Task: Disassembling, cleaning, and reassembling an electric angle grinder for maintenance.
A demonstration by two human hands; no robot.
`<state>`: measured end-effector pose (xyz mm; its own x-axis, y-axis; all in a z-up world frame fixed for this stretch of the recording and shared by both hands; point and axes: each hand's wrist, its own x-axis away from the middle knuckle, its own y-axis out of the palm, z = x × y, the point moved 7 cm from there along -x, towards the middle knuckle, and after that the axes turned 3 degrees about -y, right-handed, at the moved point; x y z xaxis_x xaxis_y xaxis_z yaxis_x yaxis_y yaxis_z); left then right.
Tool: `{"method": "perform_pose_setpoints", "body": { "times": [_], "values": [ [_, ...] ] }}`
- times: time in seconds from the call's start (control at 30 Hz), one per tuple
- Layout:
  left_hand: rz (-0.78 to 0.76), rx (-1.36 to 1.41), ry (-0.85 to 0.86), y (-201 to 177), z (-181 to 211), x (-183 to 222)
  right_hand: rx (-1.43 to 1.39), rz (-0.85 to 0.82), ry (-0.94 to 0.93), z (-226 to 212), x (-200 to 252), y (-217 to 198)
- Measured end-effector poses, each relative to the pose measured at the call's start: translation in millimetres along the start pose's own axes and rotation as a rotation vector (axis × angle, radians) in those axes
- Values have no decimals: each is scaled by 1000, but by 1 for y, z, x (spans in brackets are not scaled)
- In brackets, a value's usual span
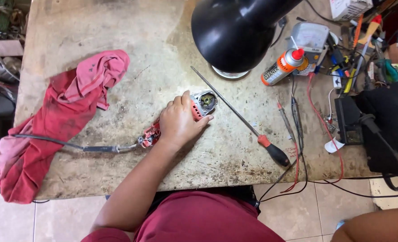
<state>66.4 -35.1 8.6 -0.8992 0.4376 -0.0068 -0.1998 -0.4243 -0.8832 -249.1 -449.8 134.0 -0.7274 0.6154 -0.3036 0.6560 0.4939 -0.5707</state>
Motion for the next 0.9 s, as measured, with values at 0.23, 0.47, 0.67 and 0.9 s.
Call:
{"method": "perform_pose_setpoints", "body": {
  "times": [0.23,0.47,0.67,0.9],
  "values": [
    [-191,73,-30,-4,-1,-1,149,-77,-64,-99,47,173],
    [-197,-5,-12,15,8,13,109,-359,-249,-149,86,255],
    [-212,0,58,17,18,30,149,-414,-240,-148,90,264],
    [-67,25,151,13,19,43,134,-400,-247,-157,88,266]
  ]
}}
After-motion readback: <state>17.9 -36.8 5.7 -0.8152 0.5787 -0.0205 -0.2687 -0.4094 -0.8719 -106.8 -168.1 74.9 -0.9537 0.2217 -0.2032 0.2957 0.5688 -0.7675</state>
